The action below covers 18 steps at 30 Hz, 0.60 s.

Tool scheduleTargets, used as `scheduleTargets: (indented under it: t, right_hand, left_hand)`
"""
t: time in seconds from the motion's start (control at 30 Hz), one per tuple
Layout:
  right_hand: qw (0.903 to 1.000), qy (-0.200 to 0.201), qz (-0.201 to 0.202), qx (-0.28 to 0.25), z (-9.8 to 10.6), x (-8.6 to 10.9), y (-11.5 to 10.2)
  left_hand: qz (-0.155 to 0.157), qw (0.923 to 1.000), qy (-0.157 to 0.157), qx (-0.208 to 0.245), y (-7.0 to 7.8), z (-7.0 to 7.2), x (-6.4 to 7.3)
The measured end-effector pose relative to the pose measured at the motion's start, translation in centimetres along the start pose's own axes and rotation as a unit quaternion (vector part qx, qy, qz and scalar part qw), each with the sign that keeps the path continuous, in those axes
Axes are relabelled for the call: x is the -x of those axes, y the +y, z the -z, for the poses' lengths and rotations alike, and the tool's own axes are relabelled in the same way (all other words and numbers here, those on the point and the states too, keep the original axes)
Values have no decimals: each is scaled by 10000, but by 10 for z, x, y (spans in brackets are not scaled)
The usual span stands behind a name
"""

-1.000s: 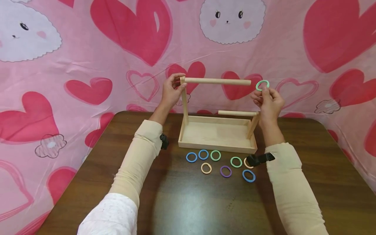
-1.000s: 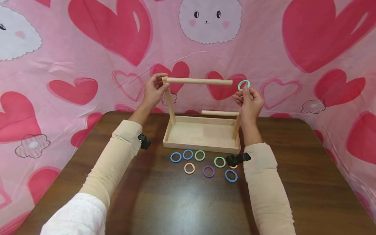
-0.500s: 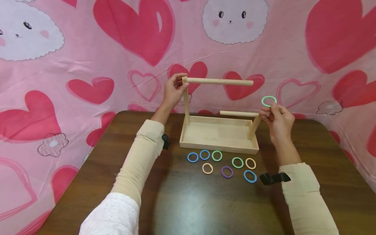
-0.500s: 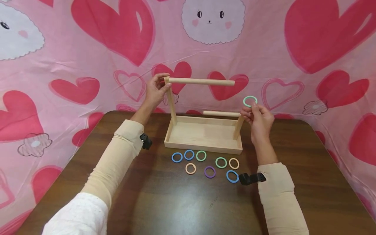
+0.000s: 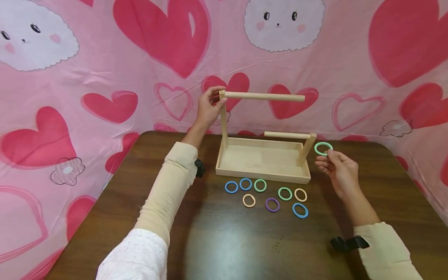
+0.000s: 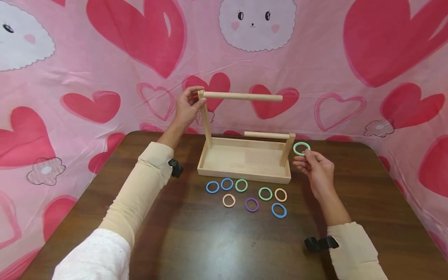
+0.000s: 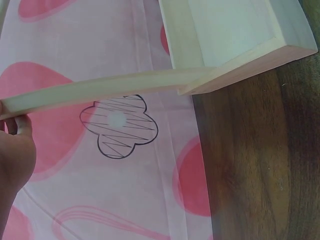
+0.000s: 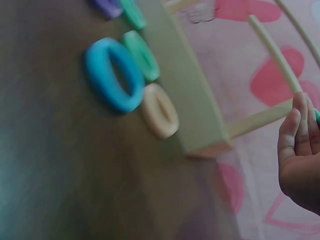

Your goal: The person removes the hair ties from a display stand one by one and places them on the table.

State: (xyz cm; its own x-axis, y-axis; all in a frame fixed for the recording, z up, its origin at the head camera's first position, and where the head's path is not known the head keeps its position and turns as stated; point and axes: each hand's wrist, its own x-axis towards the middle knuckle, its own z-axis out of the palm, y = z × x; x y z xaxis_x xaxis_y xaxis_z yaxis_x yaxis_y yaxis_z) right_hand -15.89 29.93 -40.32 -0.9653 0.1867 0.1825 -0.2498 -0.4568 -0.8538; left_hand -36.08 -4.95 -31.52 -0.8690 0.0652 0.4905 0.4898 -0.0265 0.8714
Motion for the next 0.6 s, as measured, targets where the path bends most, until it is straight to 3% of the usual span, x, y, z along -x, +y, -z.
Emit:
scheduleTargets:
  t: [0.17,0.33,0.47,0.6]
  right_hand:
    - [9960,-181,-679,543,19,13,4]
    - [9807,-432,-1530,1140,40,22,7]
    - [9630,-683,-2059,1598,56,27,8]
    - [9324,-1067,-2678,2179,68,28,7]
  left_hand:
    - [-26,10000,31,38,-1,-1,0]
    - [-16,10000,54,25,-1,-2,1]
    - [-11,10000,56,24,-1,-3,2]
    - [-11,10000,72,48,1,-3,3]
